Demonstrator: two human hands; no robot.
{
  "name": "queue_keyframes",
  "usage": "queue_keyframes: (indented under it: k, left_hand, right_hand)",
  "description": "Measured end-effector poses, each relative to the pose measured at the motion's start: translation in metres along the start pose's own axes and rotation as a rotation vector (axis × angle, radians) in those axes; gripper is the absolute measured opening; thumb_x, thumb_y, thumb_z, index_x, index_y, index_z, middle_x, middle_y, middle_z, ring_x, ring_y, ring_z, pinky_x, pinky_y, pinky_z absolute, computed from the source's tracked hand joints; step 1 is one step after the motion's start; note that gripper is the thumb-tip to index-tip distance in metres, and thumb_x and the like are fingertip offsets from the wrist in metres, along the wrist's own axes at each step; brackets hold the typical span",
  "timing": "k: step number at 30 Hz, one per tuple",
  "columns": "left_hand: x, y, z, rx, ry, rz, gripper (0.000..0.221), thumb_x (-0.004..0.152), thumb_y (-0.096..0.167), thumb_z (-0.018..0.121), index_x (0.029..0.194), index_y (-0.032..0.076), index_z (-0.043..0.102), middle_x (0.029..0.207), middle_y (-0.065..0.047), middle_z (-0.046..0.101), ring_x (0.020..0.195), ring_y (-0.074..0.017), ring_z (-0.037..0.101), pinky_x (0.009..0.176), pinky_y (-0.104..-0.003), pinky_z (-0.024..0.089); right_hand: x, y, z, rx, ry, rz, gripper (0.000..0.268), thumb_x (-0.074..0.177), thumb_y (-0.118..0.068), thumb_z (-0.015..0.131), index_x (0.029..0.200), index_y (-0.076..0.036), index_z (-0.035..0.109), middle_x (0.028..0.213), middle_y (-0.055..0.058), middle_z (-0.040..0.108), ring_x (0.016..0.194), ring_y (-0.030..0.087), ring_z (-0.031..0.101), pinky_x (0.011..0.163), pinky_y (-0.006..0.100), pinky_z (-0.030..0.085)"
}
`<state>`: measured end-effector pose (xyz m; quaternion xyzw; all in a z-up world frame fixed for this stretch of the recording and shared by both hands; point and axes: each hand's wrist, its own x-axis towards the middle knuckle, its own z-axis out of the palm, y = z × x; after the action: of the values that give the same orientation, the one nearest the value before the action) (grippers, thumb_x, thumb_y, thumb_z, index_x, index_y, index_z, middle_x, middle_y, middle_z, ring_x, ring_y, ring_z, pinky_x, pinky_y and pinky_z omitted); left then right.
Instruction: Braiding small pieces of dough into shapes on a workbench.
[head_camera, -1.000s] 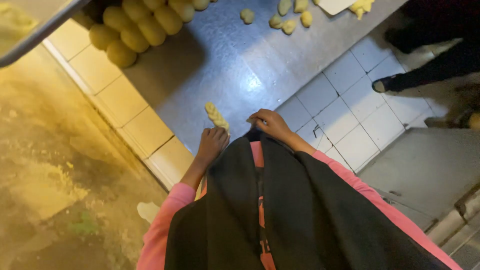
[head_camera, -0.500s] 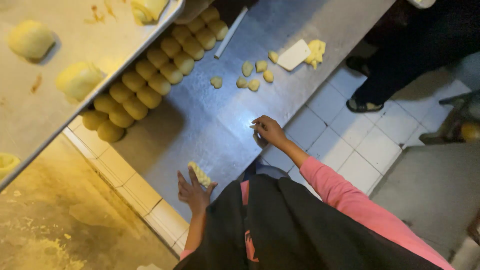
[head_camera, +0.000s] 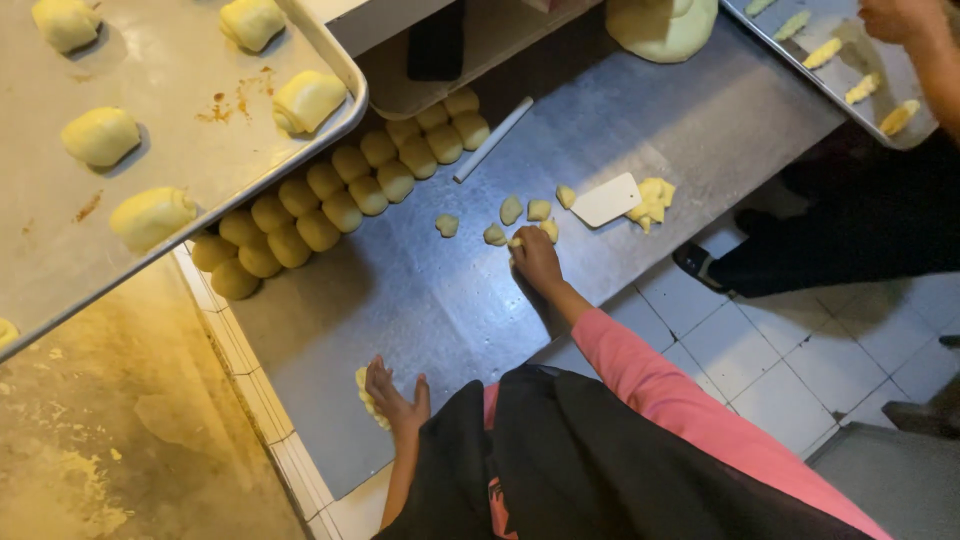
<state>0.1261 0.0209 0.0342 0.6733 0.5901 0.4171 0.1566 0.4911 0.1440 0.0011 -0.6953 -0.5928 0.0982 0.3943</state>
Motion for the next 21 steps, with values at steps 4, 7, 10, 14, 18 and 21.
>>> queue_keyframes:
  k: [4, 7, 10, 14, 18, 21]
  left_hand:
    - [0.007, 0.028, 0.036, -0.096, -0.028, -0.082, 0.085, 0.083, 0.010, 0.076, 0.156, 0.004, 0.033, 0.153, -0.024, 0.039, 0.122, -0.0340, 0.057, 0.105, -0.042, 0.047]
    - [0.007, 0.050, 0.050, -0.109, -0.078, -0.114, 0.082, 0.084, 0.006, 0.074, 0.156, 0.004, 0.035, 0.148, -0.021, 0.043, 0.116, -0.0324, 0.059, 0.102, -0.045, 0.047]
    - [0.007, 0.064, 0.060, -0.213, -0.135, -0.130, 0.080, 0.086, 0.002, 0.070, 0.156, 0.002, 0.031, 0.150, -0.023, 0.042, 0.114, -0.0318, 0.059, 0.098, -0.043, 0.049]
    - [0.001, 0.062, 0.068, -0.297, -0.113, -0.183, 0.076, 0.086, 0.001, 0.069, 0.154, 0.006, 0.035, 0.143, -0.019, 0.050, 0.109, -0.0262, 0.063, 0.097, -0.040, 0.052]
    - [-0.018, 0.048, 0.075, -0.390, -0.044, -0.265, 0.076, 0.088, 0.001, 0.068, 0.156, 0.007, 0.034, 0.141, -0.017, 0.052, 0.108, -0.0245, 0.063, 0.098, -0.040, 0.050]
    - [-0.027, 0.052, 0.074, -0.477, -0.033, -0.412, 0.076, 0.089, 0.000, 0.065, 0.157, 0.008, 0.033, 0.142, -0.016, 0.052, 0.109, -0.0231, 0.062, 0.099, -0.038, 0.051]
  right_hand:
    - [-0.043, -0.020, -0.036, 0.291, -0.135, -0.111, 0.021, 0.088, -0.001, 0.056, 0.107, -0.005, 0.063, 0.105, 0.016, 0.065, 0.103, 0.036, 0.063, 0.093, 0.043, 0.050]
    - [-0.084, -0.020, -0.041, 0.350, -0.496, -0.252, 0.034, 0.086, 0.000, 0.054, 0.117, -0.008, 0.066, 0.122, 0.013, 0.069, 0.117, 0.032, 0.065, 0.103, 0.041, 0.051]
    - [-0.094, -0.029, -0.042, 0.175, -0.679, -0.511, 0.051, 0.085, -0.011, 0.056, 0.135, -0.007, 0.057, 0.146, 0.018, 0.055, 0.139, 0.036, 0.049, 0.115, 0.049, 0.037]
    - [-0.080, -0.054, -0.011, -0.044, -0.655, -0.600, 0.074, 0.093, -0.042, 0.054, 0.156, -0.007, 0.038, 0.164, 0.024, 0.030, 0.153, 0.041, 0.024, 0.117, 0.068, 0.010]
    - [-0.051, -0.083, 0.033, -0.172, -0.409, -0.528, 0.077, 0.098, -0.061, 0.051, 0.159, -0.015, 0.038, 0.166, 0.020, 0.032, 0.155, 0.039, 0.026, 0.118, 0.074, 0.007]
    - [-0.024, -0.096, 0.054, -0.177, -0.377, -0.494, 0.079, 0.096, -0.061, 0.052, 0.158, -0.014, 0.038, 0.163, 0.022, 0.032, 0.151, 0.040, 0.029, 0.117, 0.073, 0.009]
